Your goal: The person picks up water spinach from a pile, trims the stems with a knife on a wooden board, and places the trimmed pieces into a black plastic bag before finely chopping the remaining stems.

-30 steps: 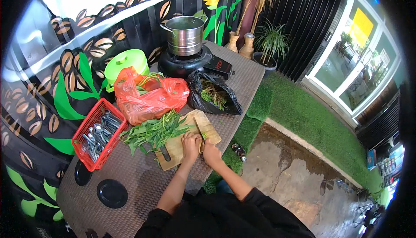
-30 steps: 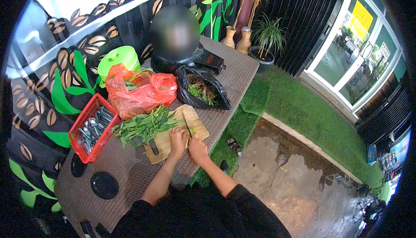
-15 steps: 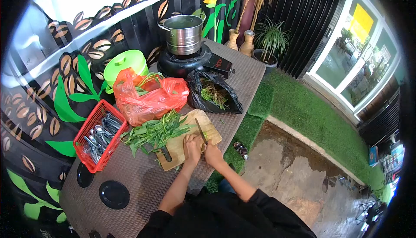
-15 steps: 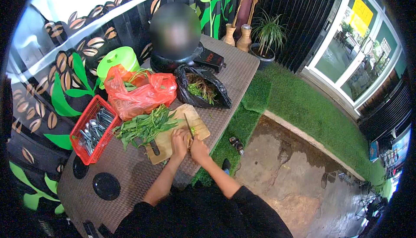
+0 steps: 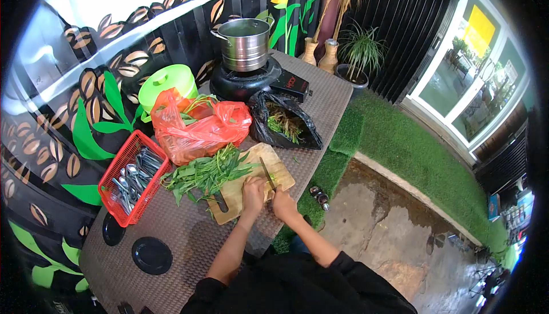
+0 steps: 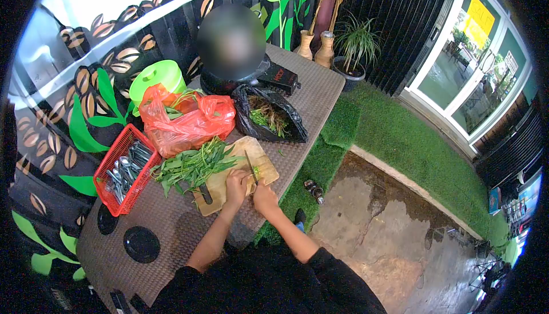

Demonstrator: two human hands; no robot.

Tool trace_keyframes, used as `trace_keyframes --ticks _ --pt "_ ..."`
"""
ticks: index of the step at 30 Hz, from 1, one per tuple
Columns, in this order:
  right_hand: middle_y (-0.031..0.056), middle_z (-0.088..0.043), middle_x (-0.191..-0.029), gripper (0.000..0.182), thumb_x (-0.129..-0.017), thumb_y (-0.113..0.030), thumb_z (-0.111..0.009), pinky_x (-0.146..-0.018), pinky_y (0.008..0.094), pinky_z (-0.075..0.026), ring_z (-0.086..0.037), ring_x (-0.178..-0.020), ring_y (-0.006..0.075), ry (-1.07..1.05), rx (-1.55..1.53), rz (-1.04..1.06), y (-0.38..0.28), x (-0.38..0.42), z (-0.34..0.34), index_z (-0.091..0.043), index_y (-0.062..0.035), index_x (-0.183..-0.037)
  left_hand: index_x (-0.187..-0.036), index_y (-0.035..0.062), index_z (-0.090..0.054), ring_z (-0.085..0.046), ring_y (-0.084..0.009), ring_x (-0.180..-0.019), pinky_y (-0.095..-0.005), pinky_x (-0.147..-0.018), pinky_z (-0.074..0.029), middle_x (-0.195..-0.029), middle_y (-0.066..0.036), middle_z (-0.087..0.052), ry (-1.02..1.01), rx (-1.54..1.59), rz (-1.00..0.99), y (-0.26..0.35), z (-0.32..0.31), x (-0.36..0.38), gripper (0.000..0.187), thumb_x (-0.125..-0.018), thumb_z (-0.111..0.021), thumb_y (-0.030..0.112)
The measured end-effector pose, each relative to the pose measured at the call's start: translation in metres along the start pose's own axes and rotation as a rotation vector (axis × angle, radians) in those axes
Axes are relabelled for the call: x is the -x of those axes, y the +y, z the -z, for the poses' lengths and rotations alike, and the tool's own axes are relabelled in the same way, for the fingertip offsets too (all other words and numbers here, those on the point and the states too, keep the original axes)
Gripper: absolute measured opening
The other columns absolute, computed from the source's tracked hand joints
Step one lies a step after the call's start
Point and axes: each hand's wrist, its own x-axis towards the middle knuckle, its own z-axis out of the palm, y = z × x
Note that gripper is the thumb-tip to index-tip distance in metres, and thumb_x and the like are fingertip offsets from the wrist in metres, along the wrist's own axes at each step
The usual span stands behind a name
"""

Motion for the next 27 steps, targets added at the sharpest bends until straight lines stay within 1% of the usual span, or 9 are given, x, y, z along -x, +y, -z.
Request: trace_keyframes --ticks 1,3,9,13,17,19,22,24,27 --pt "0.0312 -0.061 -0.091 0.036 -0.094 -0.033 -0.041 -0.078 0.0518 -0.048 -0.061 -0.087 0.0458 -0.012 -0.007 -0.032 -0.003 0.002 -0.001 -0.041 0.0006 -0.108 -0.095 -0.0015 -0.065 -0.057 -0.0315 -0.086 -0.0402 -0.079 -0.045 -0.086 -0.013 -0.062 0.001 0.001 0.001 0.0 -0.001 -0.002 0.019 -0.077 -0.059 0.0" --pt "0.0311 -0.061 -0.091 0.037 -0.094 -0.034 -0.041 -0.078 0.0518 -0.048 -0.061 -0.087 0.0459 -0.018 -0.01 -0.038 -0.008 0.0 -0.004 -0.041 0.0003 -0.109 -0.098 -0.0001 -0.06 -0.06 -0.0319 -0.083 -0.0407 -0.073 -0.046 -0.083 -0.016 -0.063 0.001 0.167 0.185 0.005 0.002 -0.004 0.023 -0.075 -0.06 -0.003" --pt "0.0304 -0.061 -0.087 0.032 -0.095 -0.03 -0.041 -0.074 0.0538 -0.048 -0.061 -0.085 0.046 0.06 -0.037 0.032 -0.005 -0.001 -0.005 -0.042 0.001 -0.102 -0.107 0.0048 -0.043 -0.063 -0.0314 -0.078 -0.0414 -0.068 -0.045 -0.081 -0.015 -0.063 0.034 0.191 0.238 0.009 0.003 -0.004 0.039 -0.075 -0.062 -0.005" --pt "0.0322 -0.06 -0.092 0.033 -0.095 -0.03 -0.039 -0.078 0.0533 -0.047 -0.059 -0.09 0.0457 -0.015 -0.063 -0.049 -0.009 -0.006 -0.012 -0.042 0.0014 -0.103 -0.106 0.0059 -0.042 -0.062 -0.0328 -0.077 -0.0412 -0.067 -0.045 -0.079 -0.014 -0.063 0.078 0.242 0.209 0.014 0.005 -0.004 0.038 -0.076 -0.061 -0.005" --pt "0.0297 -0.062 -0.086 0.034 -0.096 -0.032 -0.038 -0.076 0.0529 -0.048 -0.061 -0.086 0.0452 0.042 -0.075 0.065 0.003 -0.014 -0.011 -0.042 0.001 -0.103 -0.102 0.0047 -0.043 -0.062 -0.0323 -0.077 -0.041 -0.067 -0.045 -0.081 -0.015 -0.061 0.047 0.24 0.237 0.013 0.006 0.0 0.031 -0.077 -0.059 -0.004" --pt "0.0287 -0.062 -0.085 0.033 -0.096 -0.031 -0.038 -0.075 0.0526 -0.048 -0.061 -0.084 0.0446 0.042 -0.031 0.025 -0.008 -0.004 -0.013 -0.041 0.001 -0.102 -0.1 0.004 -0.043 -0.063 -0.0323 -0.078 -0.0413 -0.067 -0.045 -0.083 -0.016 -0.06 0.051 0.252 0.253 0.01 0.004 -0.001 0.028 -0.078 -0.059 -0.004" --pt "0.0278 -0.063 -0.084 0.033 -0.095 -0.031 -0.039 -0.073 0.052 -0.049 -0.062 -0.082 0.0436 0.032 0.016 0.007 -0.009 -0.007 -0.009 -0.04 0.0013 -0.103 -0.095 0.0028 -0.046 -0.06 -0.0338 -0.081 -0.0421 -0.068 -0.045 -0.086 -0.017 -0.059 0.037 0.205 0.211 0.012 0.005 0.001 0.02 -0.08 -0.058 -0.001" --pt "0.0281 -0.063 -0.085 0.033 -0.095 -0.031 -0.039 -0.072 0.0516 -0.049 -0.063 -0.082 0.0431 0.027 0.01 0.027 -0.005 -0.009 -0.007 -0.04 0.0015 -0.104 -0.092 0.0025 -0.049 -0.056 -0.0364 -0.084 -0.0436 -0.07 -0.044 -0.087 -0.018 -0.057 0.015 -0.026 0.031 0.016 0.009 0.005 0.012 -0.082 -0.057 0.003" --pt "0.0292 -0.062 -0.085 0.033 -0.095 -0.03 -0.039 -0.071 0.0518 -0.05 -0.062 -0.081 0.0438 0.021 0.051 0.042 0.005 -0.009 -0.003 -0.038 0.002 -0.105 -0.093 0.0028 -0.05 -0.054 -0.0379 -0.084 -0.0447 -0.072 -0.044 -0.089 -0.018 -0.055 -0.019 -0.056 -0.014 0.021 0.012 0.013 0.01 -0.084 -0.054 0.005"
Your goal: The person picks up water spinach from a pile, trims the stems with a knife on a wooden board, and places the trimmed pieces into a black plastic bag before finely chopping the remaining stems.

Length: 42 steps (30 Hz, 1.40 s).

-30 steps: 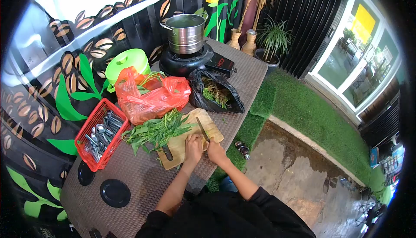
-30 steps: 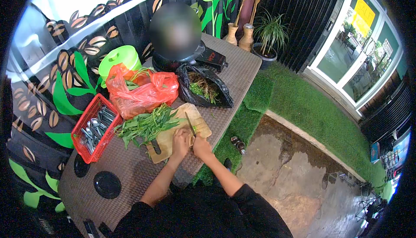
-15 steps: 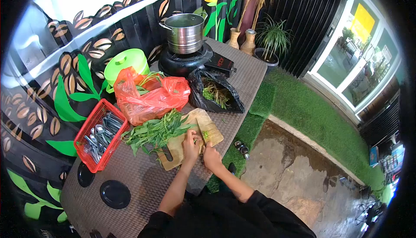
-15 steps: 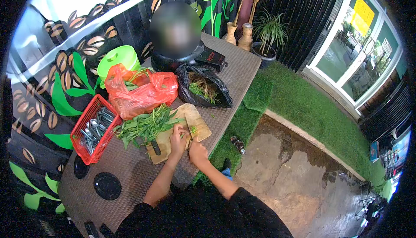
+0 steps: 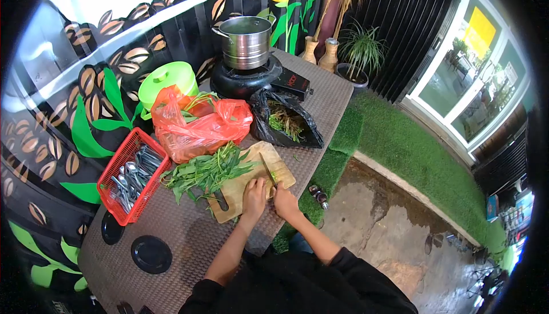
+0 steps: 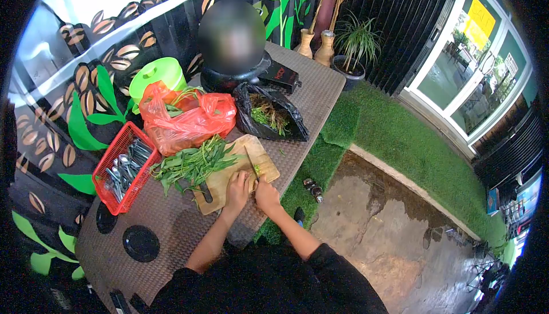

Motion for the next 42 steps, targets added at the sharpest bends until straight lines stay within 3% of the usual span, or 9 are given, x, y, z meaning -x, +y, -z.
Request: trace_keyframes --ticks 5,10,15,18,30,34,38,40,42 --pt "0.0321 -0.061 -0.088 0.033 -0.094 -0.029 -0.042 -0.076 0.0526 -0.048 -0.061 -0.086 0.0466 -0.033 -0.059 0.0 -0.005 0.002 0.004 -0.039 0.0018 -0.107 -0.092 0.002 -0.051 -0.055 -0.037 -0.083 -0.0447 -0.072 -0.045 -0.086 -0.018 -0.057 0.013 0.089 0.101 0.002 0.002 -0.005 0.009 -0.084 -0.054 0.003" --pt "0.0337 -0.06 -0.087 0.034 -0.095 -0.026 -0.04 -0.073 0.0542 -0.048 -0.059 -0.083 0.0492 -0.033 -0.097 0.021 -0.007 0.008 0.011 -0.041 0.0053 -0.106 -0.084 -0.0013 -0.05 -0.065 -0.0282 -0.075 -0.0357 -0.064 -0.049 -0.077 -0.016 -0.063 -0.063 0.335 0.248 -0.003 0.005 -0.026 0.016 -0.075 -0.059 -0.01" --pt "0.0335 -0.06 -0.088 0.034 -0.095 -0.027 -0.04 -0.072 0.0541 -0.048 -0.06 -0.083 0.049 -0.016 -0.07 0.05 -0.003 0.007 0.001 -0.041 0.0051 -0.107 -0.084 -0.0012 -0.05 -0.066 -0.0259 -0.074 -0.032 -0.062 -0.05 -0.076 -0.015 -0.063 -0.079 0.361 0.235 -0.016 -0.003 -0.029 0.018 -0.073 -0.06 -0.012" --pt "0.0325 -0.061 -0.087 0.034 -0.095 -0.028 -0.039 -0.072 0.0538 -0.048 -0.06 -0.083 0.048 0.002 -0.054 -0.084 -0.012 0.008 -0.008 -0.04 0.0032 -0.108 -0.083 -0.0011 -0.05 -0.065 -0.0256 -0.072 -0.0318 -0.062 -0.049 -0.073 -0.015 -0.062 -0.059 0.335 0.215 -0.02 -0.006 -0.026 0.019 -0.072 -0.061 -0.012" --pt "0.0318 -0.06 -0.087 0.034 -0.095 -0.03 -0.04 -0.071 0.0543 -0.048 -0.059 -0.083 0.0493 0.012 -0.158 -0.017 -0.011 -0.008 -0.006 -0.039 0.0016 -0.106 -0.082 -0.001 -0.051 -0.065 -0.0222 -0.071 -0.0302 -0.06 -0.048 -0.072 -0.013 -0.061 -0.022 0.318 0.246 -0.014 -0.004 -0.022 0.019 -0.071 -0.062 -0.011" --pt "0.0292 -0.062 -0.089 0.034 -0.096 -0.032 -0.038 -0.074 0.0527 -0.049 -0.062 -0.086 0.0445 -0.022 -0.067 -0.091 -0.02 0.012 -0.008 -0.04 -0.0007 -0.108 -0.083 -0.0007 -0.051 -0.065 -0.0185 -0.069 -0.0279 -0.06 -0.049 -0.072 -0.012 -0.062 0.033 0.336 0.242 -0.016 -0.005 -0.02 0.02 -0.071 -0.063 -0.011" --pt "0.0295 -0.062 -0.088 0.033 -0.095 -0.033 -0.039 -0.075 0.0515 -0.049 -0.062 -0.086 0.044 0.036 -0.074 -0.037 -0.014 -0.002 -0.009 -0.04 -0.0014 -0.105 -0.083 0.0006 -0.052 -0.062 -0.0286 -0.072 -0.0353 -0.063 -0.048 -0.076 -0.015 -0.059 0.005 0.315 0.242 -0.009 0.002 -0.015 0.013 -0.075 -0.061 -0.005" --pt "0.03 -0.062 -0.088 0.034 -0.095 -0.032 -0.039 -0.074 0.0519 -0.049 -0.062 -0.085 0.0444 0.029 -0.078 -0.027 -0.009 -0.005 -0.002 -0.041 -0.0006 -0.107 -0.085 0.001 -0.053 -0.06 -0.0338 -0.078 -0.0396 -0.064 -0.048 -0.081 -0.017 -0.059 -0.022 0.106 0.118 -0.003 0.006 -0.012 0.008 -0.08 -0.059 0.001" --pt "0.0332 -0.06 -0.087 0.036 -0.095 -0.03 -0.039 -0.073 0.0543 -0.048 -0.06 -0.085 0.0476 0.006 -0.085 -0.008 -0.003 -0.003 0.002 -0.041 0.0033 -0.107 -0.089 -0.0008 -0.053 -0.06 -0.0342 -0.08 -0.0389 -0.067 -0.047 -0.083 -0.018 -0.058 -0.035 0.097 0.107 0.002 0.009 -0.006 0.009 -0.081 -0.055 -0.004"
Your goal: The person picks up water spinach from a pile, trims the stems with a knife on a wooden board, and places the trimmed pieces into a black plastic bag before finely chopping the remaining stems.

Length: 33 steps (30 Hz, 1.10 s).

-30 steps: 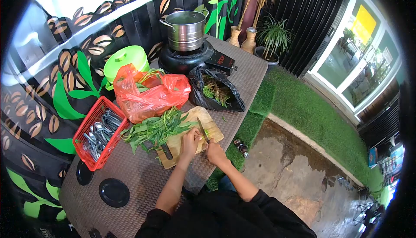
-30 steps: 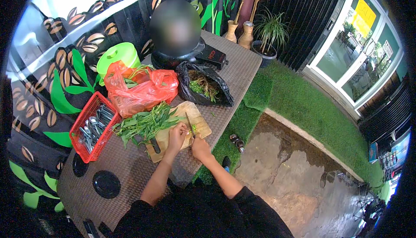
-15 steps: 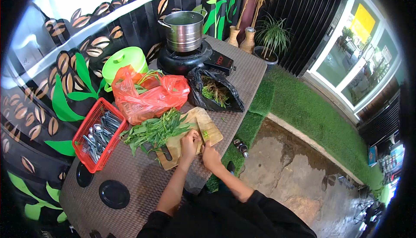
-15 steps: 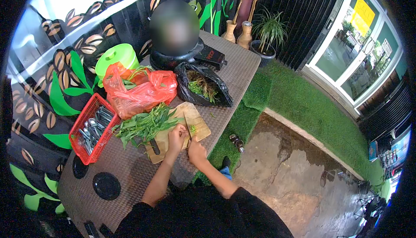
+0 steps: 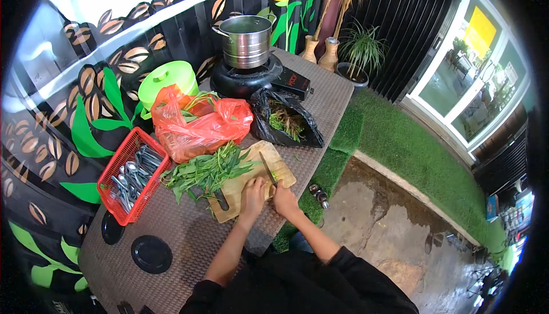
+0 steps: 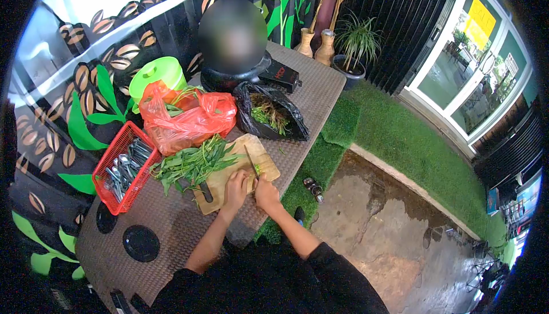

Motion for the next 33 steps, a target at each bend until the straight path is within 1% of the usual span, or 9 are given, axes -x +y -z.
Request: trace_keyframes --ticks 3,6,8,11,14,16,21,31,33 --pt "0.0343 -0.059 -0.088 0.036 -0.095 -0.029 -0.04 -0.074 0.0548 -0.047 -0.059 -0.085 0.0491 -0.017 -0.003 0.023 0.001 0.003 0.004 -0.04 0.0037 -0.109 -0.091 -0.0006 -0.053 -0.06 -0.0341 -0.077 -0.039 -0.066 -0.047 -0.081 -0.017 -0.059 0.057 0.012 -0.022 0.002 0.002 0.001 0.011 -0.081 -0.055 -0.005" --pt "0.0347 -0.059 -0.089 0.036 -0.095 -0.029 -0.04 -0.075 0.0551 -0.046 -0.058 -0.086 0.0499 -0.059 -0.009 0.02 -0.007 0.011 0.01 -0.04 0.0039 -0.11 -0.092 -0.001 -0.053 -0.062 -0.0321 -0.076 -0.0368 -0.065 -0.049 -0.079 -0.016 -0.061 -0.001 0.074 0.096 0.001 0.004 -0.009 0.014 -0.08 -0.055 -0.007" --pt "0.0348 -0.059 -0.09 0.036 -0.095 -0.028 -0.04 -0.076 0.0551 -0.046 -0.058 -0.087 0.0501 -0.082 -0.009 0.013 -0.011 0.012 0.01 -0.04 0.004 -0.11 -0.092 -0.0015 -0.053 -0.065 -0.0279 -0.075 -0.0339 -0.065 -0.05 -0.079 -0.015 -0.063 0.014 0.243 0.163 -0.003 0.004 -0.013 0.016 -0.078 -0.056 -0.01" --pt "0.0325 -0.06 -0.092 0.033 -0.095 -0.029 -0.041 -0.078 0.0531 -0.047 -0.06 -0.09 0.0465 -0.079 -0.028 -0.03 -0.015 0.018 -0.002 -0.04 0.002 -0.106 -0.091 -0.0021 -0.053 -0.066 -0.0244 -0.075 -0.0321 -0.065 -0.051 -0.079 -0.015 -0.063 0.004 0.184 0.128 -0.006 0.001 -0.013 0.019 -0.076 -0.057 -0.012" --pt "0.032 -0.061 -0.09 0.033 -0.095 -0.03 -0.04 -0.078 0.0534 -0.047 -0.06 -0.088 0.0462 -0.036 -0.047 -0.058 -0.02 0.018 -0.011 -0.04 0.0019 -0.105 -0.091 -0.002 -0.053 -0.065 -0.0243 -0.074 -0.0325 -0.064 -0.051 -0.079 -0.015 -0.063 0.04 0.123 0.067 -0.011 -0.001 -0.012 0.02 -0.075 -0.057 -0.012" --pt "0.0335 -0.06 -0.091 0.038 -0.095 -0.031 -0.039 -0.077 0.0537 -0.047 -0.058 -0.089 0.0491 -0.048 -0.062 -0.083 -0.022 0.008 -0.009 -0.041 0.0038 -0.109 -0.091 -0.0018 -0.053 -0.065 -0.0246 -0.074 -0.0324 -0.064 -0.051 -0.079 -0.015 -0.063 0.047 0.143 0.089 -0.007 -0.001 -0.012 0.02 -0.075 -0.058 -0.013" --pt "0.0332 -0.06 -0.09 0.039 -0.095 -0.033 -0.039 -0.077 0.0541 -0.047 -0.059 -0.088 0.0487 -0.034 -0.076 -0.072 -0.017 0.014 -0.012 -0.041 0.0035 -0.108 -0.09 -0.0012 -0.053 -0.065 -0.025 -0.074 -0.0318 -0.064 -0.051 -0.082 -0.014 -0.061 0.064 0.081 0.091 -0.009 0.0 -0.011 0.021 -0.074 -0.058 -0.013" --pt "0.0343 -0.06 -0.088 0.036 -0.095 -0.032 -0.039 -0.075 0.0556 -0.047 -0.059 -0.085 0.0494 -0.01 -0.07 -0.006 -0.012 0.011 -0.018 -0.04 0.0021 -0.105 -0.089 -0.0015 -0.053 -0.063 -0.0218 -0.074 -0.0313 -0.064 -0.051 -0.083 -0.013 -0.06 0.068 0.233 0.163 -0.013 -0.003 -0.01 0.021 -0.073 -0.059 -0.013" --pt "0.0326 -0.061 -0.086 0.035 -0.095 -0.033 -0.039 -0.074 0.0551 -0.048 -0.06 -0.084 0.0484 -0.002 -0.006 -0.048 -0.014 0.012 -0.019 -0.039 0.0003 -0.107 -0.092 0.0007 -0.053 -0.063 -0.0263 -0.078 -0.0366 -0.067 -0.051 -0.083 -0.014 -0.059 0.053 0.148 0.131 -0.014 -0.002 -0.007 0.02 -0.076 -0.06 -0.008"
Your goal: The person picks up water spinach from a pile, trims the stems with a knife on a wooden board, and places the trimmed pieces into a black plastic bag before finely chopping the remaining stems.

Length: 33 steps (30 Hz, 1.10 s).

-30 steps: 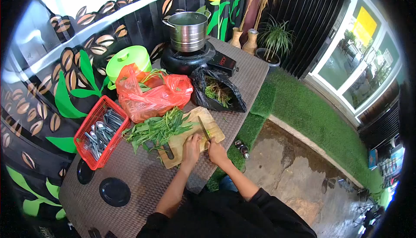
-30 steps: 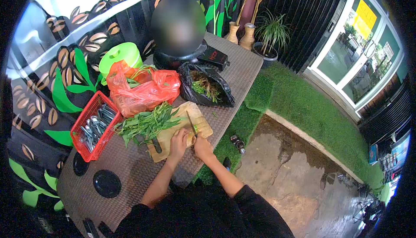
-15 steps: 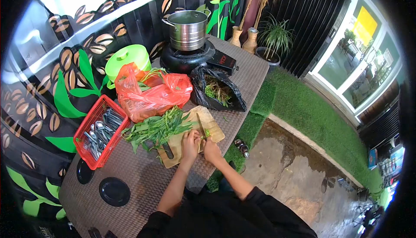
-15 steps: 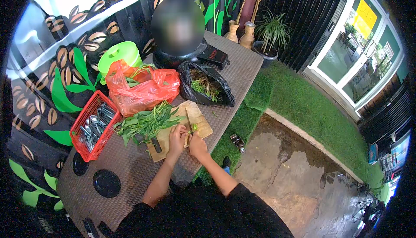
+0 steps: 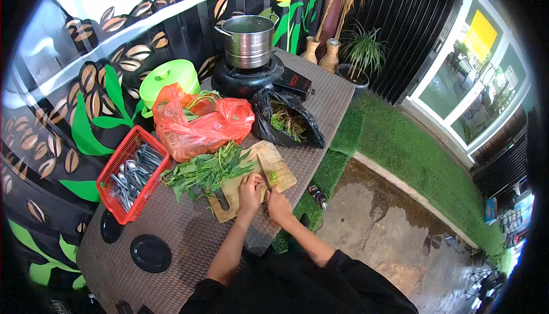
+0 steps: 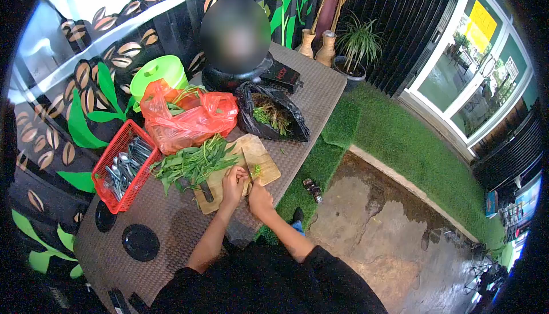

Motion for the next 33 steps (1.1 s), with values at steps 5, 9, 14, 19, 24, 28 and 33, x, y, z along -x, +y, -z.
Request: trace_keyframes --ticks 5,9,14,19,24,28,33 --pt "0.0316 -0.061 -0.086 0.036 -0.095 -0.033 -0.039 -0.074 0.0538 -0.048 -0.06 -0.083 0.0477 -0.015 0.059 0.005 0.01 -0.005 0.02 -0.04 0.0012 -0.108 -0.093 0.0011 -0.053 -0.063 -0.0269 -0.079 -0.0364 -0.069 -0.051 -0.084 -0.015 -0.06 -0.027 -0.027 0.003 0.001 -0.002 -0.001 0.019 -0.077 -0.059 -0.008" --pt "0.0312 -0.061 -0.085 0.037 -0.095 -0.031 -0.04 -0.072 0.0541 -0.049 -0.06 -0.082 0.0485 -0.012 0.054 0.094 0.019 -0.013 0.026 -0.04 0.0033 -0.109 -0.091 0.0014 -0.054 -0.063 -0.0262 -0.079 -0.0356 -0.068 -0.05 -0.085 -0.014 -0.062 -0.071 -0.008 -0.022 0.005 -0.013 -0.004 0.018 -0.077 -0.061 -0.007" --pt "0.0318 -0.061 -0.087 0.037 -0.095 -0.03 -0.04 -0.072 0.0541 -0.049 -0.06 -0.082 0.049 -0.012 0.071 0.121 0.021 -0.01 0.022 -0.04 0.0038 -0.11 -0.086 0.0009 -0.055 -0.064 -0.0261 -0.078 -0.0356 -0.067 -0.05 -0.085 -0.014 -0.062 -0.031 0.052 0.027 0.006 -0.015 -0.004 0.012 -0.077 -0.062 -0.004" --pt "0.0318 -0.061 -0.095 0.034 -0.095 -0.028 -0.038 -0.079 0.0532 -0.047 -0.06 -0.09 0.0463 -0.044 0.028 -0.015 0.009 -0.01 0.011 -0.04 0.0012 -0.111 -0.085 0.0014 -0.056 -0.062 -0.029 -0.076 -0.0377 -0.067 -0.049 -0.081 -0.014 -0.06 -0.017 0.035 -0.011 0.003 -0.015 -0.001 0.008 -0.079 -0.061 0.002" --pt "0.0322 -0.061 -0.094 0.033 -0.095 -0.029 -0.038 -0.078 0.0534 -0.048 -0.061 -0.089 0.046 -0.036 0.013 0.005 0.007 0.0 0.018 -0.04 0.0008 -0.11 -0.087 -0.001 -0.055 -0.058 -0.0343 -0.078 -0.0413 -0.068 -0.047 -0.08 -0.017 -0.058 -0.02 -0.247 -0.172 0.013 -0.013 0.01 0.006 -0.081 -0.056 0.0" --pt "0.0312 -0.061 -0.092 0.036 -0.095 -0.032 -0.038 -0.077 0.0532 -0.048 -0.061 -0.088 0.0462 -0.031 0.021 -0.02 0.008 -0.008 0.008 -0.04 0.0011 -0.11 -0.087 0.0016 -0.054 -0.058 -0.0346 -0.078 -0.0442 -0.068 -0.047 -0.078 -0.016 -0.056 -0.007 -0.253 -0.206 0.011 -0.012 0.009 0.006 -0.083 -0.055 0.005" --pt "0.0339 -0.059 -0.088 0.036 -0.095 -0.03 -0.04 -0.073 0.0545 -0.048 -0.059 -0.085 0.0485 0.007 -0.014 0.094 0.018 -0.009 0.007 -0.038 0.0016 -0.111 -0.087 -0.0005 -0.054 -0.063 -0.0276 -0.074 -0.0368 -0.065 -0.049 -0.077 -0.014 -0.062 -0.107 0.054 0.017 0.006 -0.008 -0.007 0.014 -0.076 -0.057 -0.009"
